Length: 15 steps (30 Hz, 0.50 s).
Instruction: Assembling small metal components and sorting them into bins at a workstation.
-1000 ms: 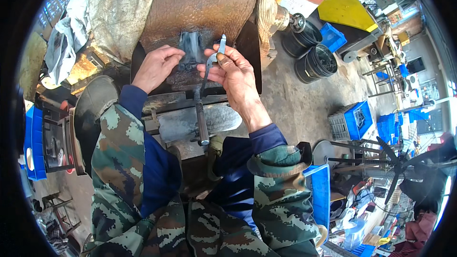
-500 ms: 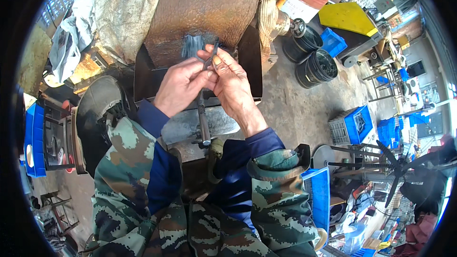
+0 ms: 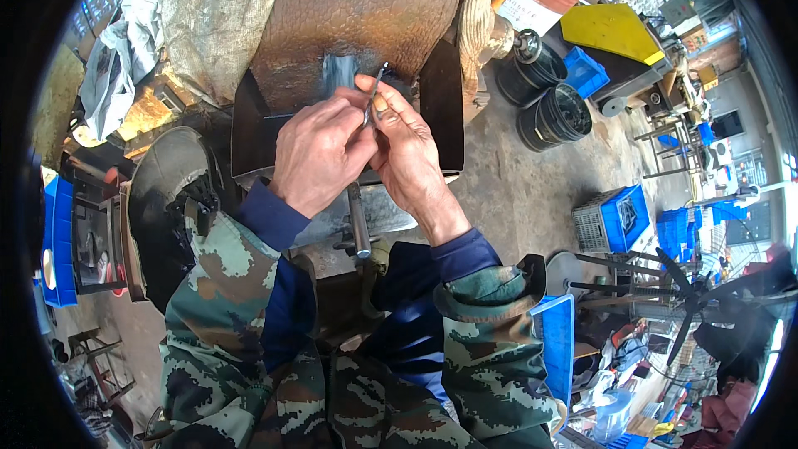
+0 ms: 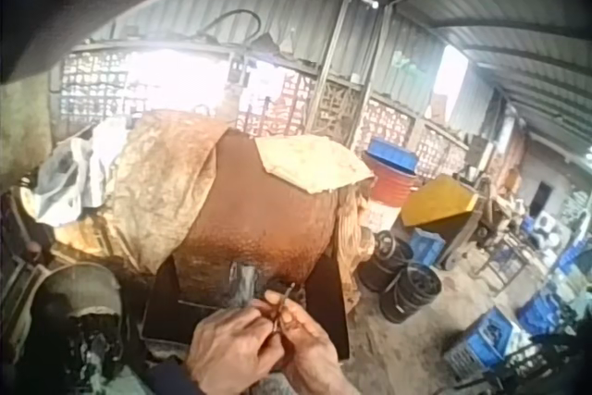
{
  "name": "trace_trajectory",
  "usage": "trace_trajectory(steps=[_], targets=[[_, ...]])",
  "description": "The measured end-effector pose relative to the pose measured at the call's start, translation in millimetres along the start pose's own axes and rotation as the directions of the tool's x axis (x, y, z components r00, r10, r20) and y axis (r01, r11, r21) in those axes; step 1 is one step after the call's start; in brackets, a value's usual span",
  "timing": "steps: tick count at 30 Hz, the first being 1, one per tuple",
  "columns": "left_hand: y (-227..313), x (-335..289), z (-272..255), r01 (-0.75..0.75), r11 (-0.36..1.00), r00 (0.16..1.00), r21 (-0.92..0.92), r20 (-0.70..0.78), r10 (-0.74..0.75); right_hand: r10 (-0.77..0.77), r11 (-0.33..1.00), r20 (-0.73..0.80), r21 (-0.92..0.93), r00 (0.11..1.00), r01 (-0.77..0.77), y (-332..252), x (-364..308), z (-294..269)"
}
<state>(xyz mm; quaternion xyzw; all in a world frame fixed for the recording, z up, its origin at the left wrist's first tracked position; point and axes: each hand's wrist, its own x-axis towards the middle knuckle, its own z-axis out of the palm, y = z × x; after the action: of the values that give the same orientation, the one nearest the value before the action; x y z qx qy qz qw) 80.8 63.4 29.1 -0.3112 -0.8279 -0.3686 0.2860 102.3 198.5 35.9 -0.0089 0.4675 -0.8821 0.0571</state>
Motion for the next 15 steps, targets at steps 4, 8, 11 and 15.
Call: trace_trajectory(steps=[4,8,11,15], targets=[[-2,0,-4,-0.006,0.999,1.0,0.035,0.007,0.006,0.011,1.0,0.005,-0.006,1.0,-0.011,-1,-1,4],[-4,-5,-7,0.017,1.0,1.0,0.017,-0.003,-0.017,0.031,0.999,-0.004,-0.023,1.0,-0.031,1,-3,8],[-3,-5,-2,0.058,0.995,0.998,-0.086,0.021,-0.057,0.013,0.998,-0.022,-0.057,1.0,-0.014,2,-4,-3],[-10,-4,-19,0.183,0.975,0.982,-0.123,0.077,-0.175,-0.023,0.973,-0.062,-0.232,0.998,0.008,8,0,-8]])
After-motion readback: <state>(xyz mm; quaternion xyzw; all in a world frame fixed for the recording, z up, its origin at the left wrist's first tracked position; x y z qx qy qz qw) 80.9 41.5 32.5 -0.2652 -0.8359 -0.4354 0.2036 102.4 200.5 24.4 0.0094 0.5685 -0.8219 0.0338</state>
